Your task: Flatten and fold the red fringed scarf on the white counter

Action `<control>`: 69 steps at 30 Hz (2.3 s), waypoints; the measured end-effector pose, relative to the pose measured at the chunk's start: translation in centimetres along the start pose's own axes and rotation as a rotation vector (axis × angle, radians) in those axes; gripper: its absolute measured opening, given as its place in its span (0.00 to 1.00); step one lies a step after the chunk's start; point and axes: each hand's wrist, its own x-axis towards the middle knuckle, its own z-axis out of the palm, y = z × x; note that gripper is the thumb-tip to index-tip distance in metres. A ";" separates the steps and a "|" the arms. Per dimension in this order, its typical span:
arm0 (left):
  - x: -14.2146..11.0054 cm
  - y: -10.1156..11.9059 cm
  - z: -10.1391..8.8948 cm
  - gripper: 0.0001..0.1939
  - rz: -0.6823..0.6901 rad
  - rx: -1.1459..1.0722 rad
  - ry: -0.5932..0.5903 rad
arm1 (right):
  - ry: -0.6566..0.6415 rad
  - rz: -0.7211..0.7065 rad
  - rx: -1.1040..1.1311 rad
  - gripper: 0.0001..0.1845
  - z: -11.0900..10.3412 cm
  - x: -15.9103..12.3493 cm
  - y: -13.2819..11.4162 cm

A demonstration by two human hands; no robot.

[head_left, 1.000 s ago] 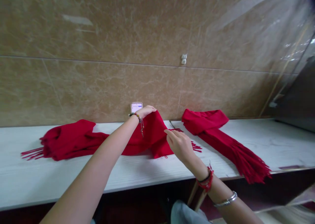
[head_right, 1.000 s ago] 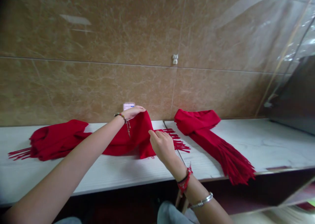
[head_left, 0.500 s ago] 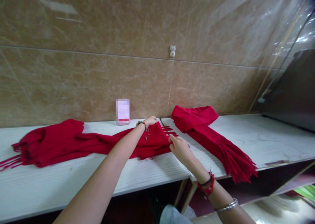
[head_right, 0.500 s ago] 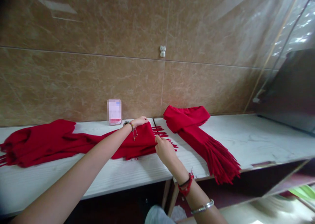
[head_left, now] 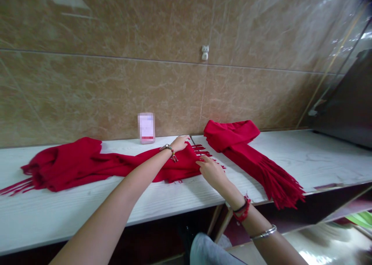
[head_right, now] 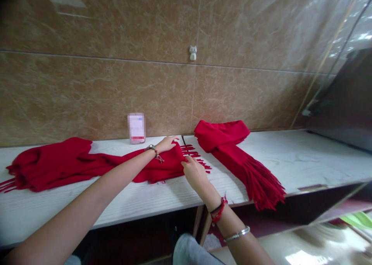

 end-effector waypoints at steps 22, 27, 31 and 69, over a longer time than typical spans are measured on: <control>-4.7 1.9 1.2 0.23 0.217 0.294 -0.146 | -0.076 -0.131 -0.051 0.20 0.7 0.2 0.4; -5.9 1.4 0.8 0.31 0.094 0.240 -0.444 | -0.160 -0.127 -0.130 0.19 0.1 0.0 -0.9; -6.0 2.0 0.1 0.31 0.117 0.268 -0.399 | -0.101 -0.192 -0.112 0.19 0.5 -0.1 -0.5; -18.2 -0.3 -5.6 0.09 0.380 0.534 -0.027 | -0.156 -0.440 0.362 0.24 2.0 2.5 0.3</control>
